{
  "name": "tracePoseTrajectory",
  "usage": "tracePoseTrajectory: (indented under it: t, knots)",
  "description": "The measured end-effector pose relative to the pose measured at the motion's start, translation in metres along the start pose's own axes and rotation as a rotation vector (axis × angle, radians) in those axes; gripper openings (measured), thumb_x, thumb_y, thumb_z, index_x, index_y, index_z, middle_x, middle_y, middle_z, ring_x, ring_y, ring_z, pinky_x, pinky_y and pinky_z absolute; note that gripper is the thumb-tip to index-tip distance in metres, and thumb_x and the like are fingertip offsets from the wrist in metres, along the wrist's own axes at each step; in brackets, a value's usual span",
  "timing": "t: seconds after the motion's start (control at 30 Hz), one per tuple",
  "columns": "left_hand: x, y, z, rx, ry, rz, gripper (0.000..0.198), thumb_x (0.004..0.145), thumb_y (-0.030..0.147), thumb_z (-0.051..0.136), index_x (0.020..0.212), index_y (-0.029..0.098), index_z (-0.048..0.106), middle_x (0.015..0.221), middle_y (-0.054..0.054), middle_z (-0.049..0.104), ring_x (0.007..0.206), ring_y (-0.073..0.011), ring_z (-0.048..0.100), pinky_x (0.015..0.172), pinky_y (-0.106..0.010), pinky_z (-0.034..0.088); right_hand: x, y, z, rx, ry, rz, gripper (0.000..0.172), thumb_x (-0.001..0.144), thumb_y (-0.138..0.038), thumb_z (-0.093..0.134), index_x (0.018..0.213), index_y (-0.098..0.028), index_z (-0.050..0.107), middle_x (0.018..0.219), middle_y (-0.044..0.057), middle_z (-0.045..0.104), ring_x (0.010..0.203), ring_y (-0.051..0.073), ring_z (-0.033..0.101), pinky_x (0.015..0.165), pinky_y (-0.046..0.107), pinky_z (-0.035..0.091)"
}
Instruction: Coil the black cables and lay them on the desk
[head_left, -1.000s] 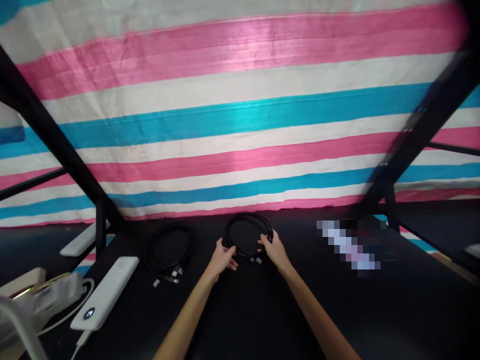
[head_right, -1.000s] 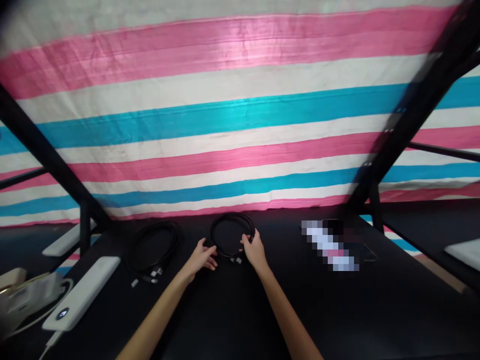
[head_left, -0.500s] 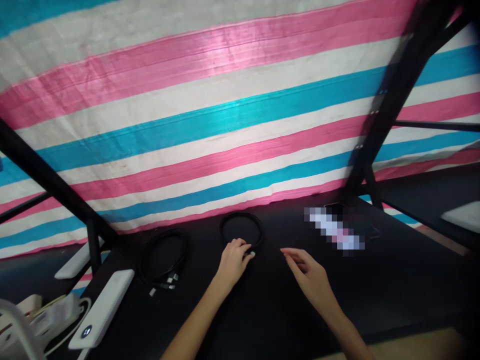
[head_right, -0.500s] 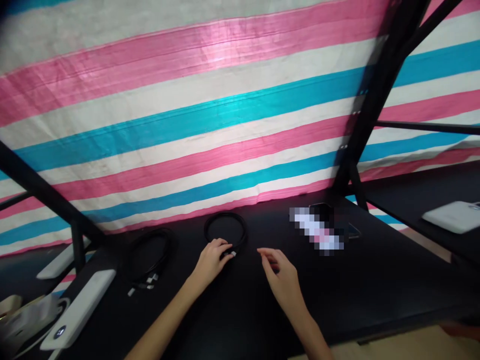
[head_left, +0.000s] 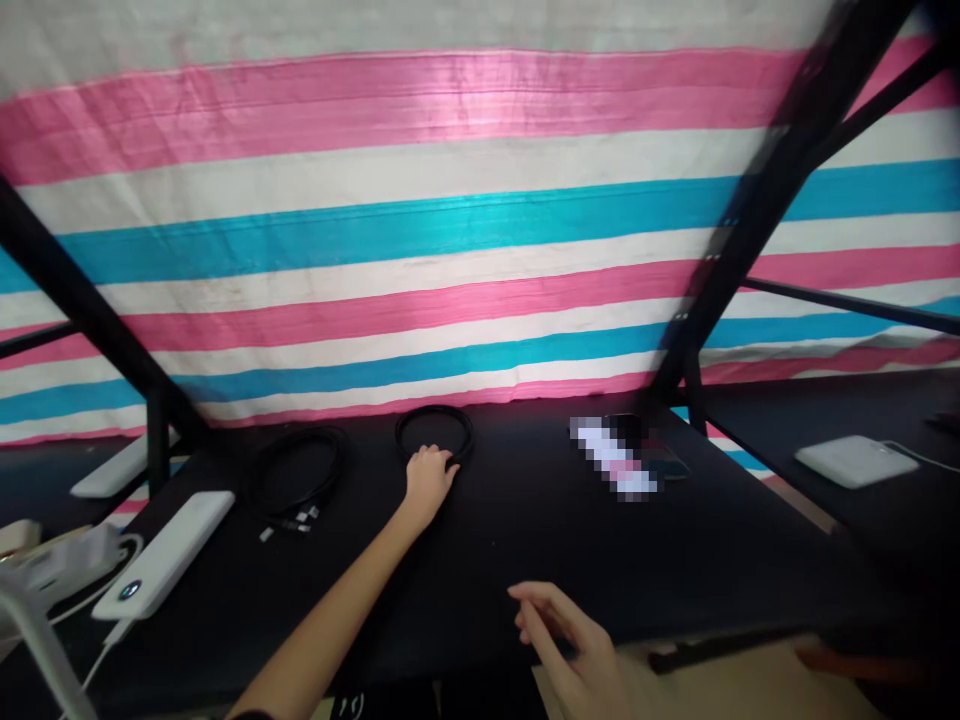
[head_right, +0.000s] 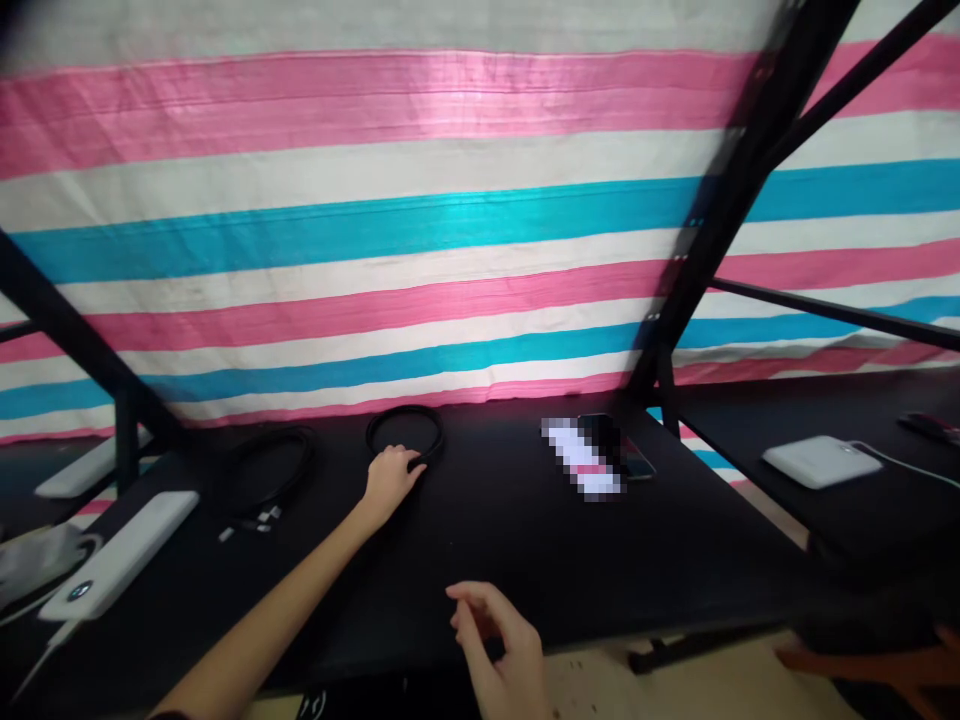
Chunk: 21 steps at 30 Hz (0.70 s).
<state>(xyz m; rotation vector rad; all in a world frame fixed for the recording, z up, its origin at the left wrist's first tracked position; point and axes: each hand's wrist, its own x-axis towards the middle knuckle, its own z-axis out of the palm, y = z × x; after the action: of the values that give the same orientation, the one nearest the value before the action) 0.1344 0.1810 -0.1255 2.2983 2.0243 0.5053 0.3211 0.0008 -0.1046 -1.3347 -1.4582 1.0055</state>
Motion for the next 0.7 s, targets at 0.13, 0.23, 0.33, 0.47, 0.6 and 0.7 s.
tracePoseTrajectory:
  t: [0.13, 0.23, 0.33, 0.47, 0.6, 0.7]
  knots:
    - [-0.003, -0.003, -0.001, 0.004, 0.109, -0.015, 0.031, 0.081, 0.033, 0.064, 0.107, 0.015, 0.067, 0.107, -0.013, 0.063, 0.104, -0.0287, 0.055, 0.089, -0.04, 0.043, -0.006, 0.009, -0.001, 0.001, -0.047, -0.031, 0.025, 0.087, -0.039, 0.053, 0.09, -0.021, 0.07, 0.071, 0.004, 0.065, 0.065, 0.017, 0.063, 0.062, 0.022, 0.053]
    - [-0.013, -0.007, -0.01, -0.019, 0.193, 0.005, 0.047, 0.082, 0.04, 0.062, 0.122, 0.017, 0.058, 0.123, -0.012, 0.057, 0.116, -0.0257, 0.05, 0.098, -0.038, 0.038, -0.009, 0.013, -0.001, 0.019, -0.059, -0.047, 0.024, 0.086, -0.038, 0.054, 0.091, -0.021, 0.07, 0.071, 0.004, 0.065, 0.064, 0.017, 0.064, 0.062, 0.022, 0.054]
    - [-0.03, -0.03, -0.027, -0.031, 0.252, -0.012, 0.042, 0.087, 0.042, 0.055, 0.122, 0.019, 0.057, 0.126, -0.01, 0.056, 0.116, -0.0217, 0.051, 0.099, -0.034, 0.038, -0.012, 0.015, -0.001, 0.012, -0.028, -0.051, 0.023, 0.086, -0.038, 0.054, 0.09, -0.022, 0.07, 0.069, 0.003, 0.064, 0.064, 0.016, 0.063, 0.062, 0.021, 0.054]
    - [-0.06, -0.088, -0.046, 0.029, 0.271, -0.16, 0.038, 0.086, 0.031, 0.056, 0.12, 0.013, 0.058, 0.121, -0.015, 0.057, 0.114, -0.028, 0.051, 0.098, -0.041, 0.037, -0.01, 0.02, -0.002, -0.025, -0.051, -0.043, 0.023, 0.086, -0.038, 0.055, 0.092, -0.022, 0.07, 0.07, 0.003, 0.065, 0.064, 0.016, 0.064, 0.062, 0.02, 0.054]
    - [-0.085, -0.136, -0.05, 0.097, 0.216, -0.335, 0.039, 0.083, 0.024, 0.056, 0.116, 0.005, 0.06, 0.106, -0.021, 0.061, 0.103, -0.0356, 0.054, 0.087, -0.048, 0.041, -0.002, 0.02, 0.006, -0.064, -0.127, -0.049, 0.024, 0.087, -0.038, 0.054, 0.096, -0.022, 0.069, 0.075, 0.004, 0.067, 0.067, 0.016, 0.066, 0.057, 0.018, 0.053]
    - [-0.091, -0.156, -0.052, 0.087, 0.154, -0.386, 0.031, 0.083, 0.023, 0.055, 0.11, 0.011, 0.064, 0.103, -0.016, 0.063, 0.101, -0.0311, 0.056, 0.086, -0.042, 0.042, 0.003, 0.011, 0.019, -0.077, -0.174, -0.134, 0.02, 0.087, -0.034, 0.054, 0.095, -0.023, 0.069, 0.074, 0.003, 0.067, 0.067, 0.015, 0.066, 0.064, 0.019, 0.054]
